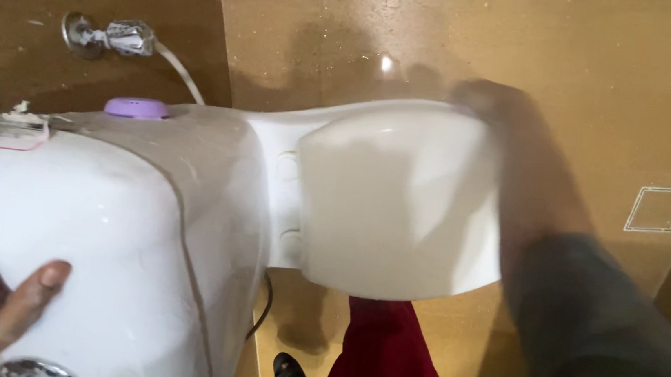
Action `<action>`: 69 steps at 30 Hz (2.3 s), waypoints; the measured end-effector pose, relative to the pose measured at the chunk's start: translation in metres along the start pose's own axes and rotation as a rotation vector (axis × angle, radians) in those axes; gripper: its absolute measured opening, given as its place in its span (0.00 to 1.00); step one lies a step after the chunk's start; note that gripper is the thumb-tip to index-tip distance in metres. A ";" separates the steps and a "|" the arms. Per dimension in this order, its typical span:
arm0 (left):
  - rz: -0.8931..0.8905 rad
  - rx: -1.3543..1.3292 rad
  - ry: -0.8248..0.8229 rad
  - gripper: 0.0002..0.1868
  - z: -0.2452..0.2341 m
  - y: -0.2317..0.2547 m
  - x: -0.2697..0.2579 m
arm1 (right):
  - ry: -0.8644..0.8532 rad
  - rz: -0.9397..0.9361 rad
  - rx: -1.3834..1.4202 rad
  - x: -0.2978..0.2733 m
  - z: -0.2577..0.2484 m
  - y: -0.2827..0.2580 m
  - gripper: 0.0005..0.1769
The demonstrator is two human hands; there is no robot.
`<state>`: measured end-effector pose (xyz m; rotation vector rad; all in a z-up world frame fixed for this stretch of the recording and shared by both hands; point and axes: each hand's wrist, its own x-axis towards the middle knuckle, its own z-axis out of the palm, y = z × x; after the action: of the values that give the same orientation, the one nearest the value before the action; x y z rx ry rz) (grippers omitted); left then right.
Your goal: The person cleans a toilet by scrubbing the tank and seat with a cloth and then rinsing the entire fixture using a handheld bidet sprayer.
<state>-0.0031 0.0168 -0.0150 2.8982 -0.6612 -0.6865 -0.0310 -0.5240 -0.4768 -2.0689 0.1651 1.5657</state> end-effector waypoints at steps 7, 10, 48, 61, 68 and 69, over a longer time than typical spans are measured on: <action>-0.071 -0.163 0.015 0.58 0.020 0.165 0.050 | -0.001 -0.108 -0.078 -0.015 -0.008 -0.071 0.26; 0.100 -0.411 0.005 0.56 0.107 0.250 0.098 | -0.004 -0.032 0.001 -0.043 -0.021 0.010 0.26; 0.297 -0.053 -0.333 0.62 0.271 0.277 0.200 | 0.215 0.345 1.060 -0.095 0.113 0.213 0.23; 0.329 0.045 -0.176 0.65 0.297 0.279 0.193 | 0.206 0.278 1.400 -0.088 0.253 0.218 0.24; 0.314 0.152 -0.166 0.65 0.288 0.289 0.191 | 0.094 0.271 1.828 -0.165 0.384 0.192 0.25; 0.277 0.204 -0.200 0.64 0.285 0.293 0.193 | 0.098 0.248 1.884 -0.172 0.387 0.189 0.25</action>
<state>-0.0895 -0.3273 -0.2943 2.8507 -1.1957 -0.9243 -0.4934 -0.5354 -0.4531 -0.5488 1.3228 0.6296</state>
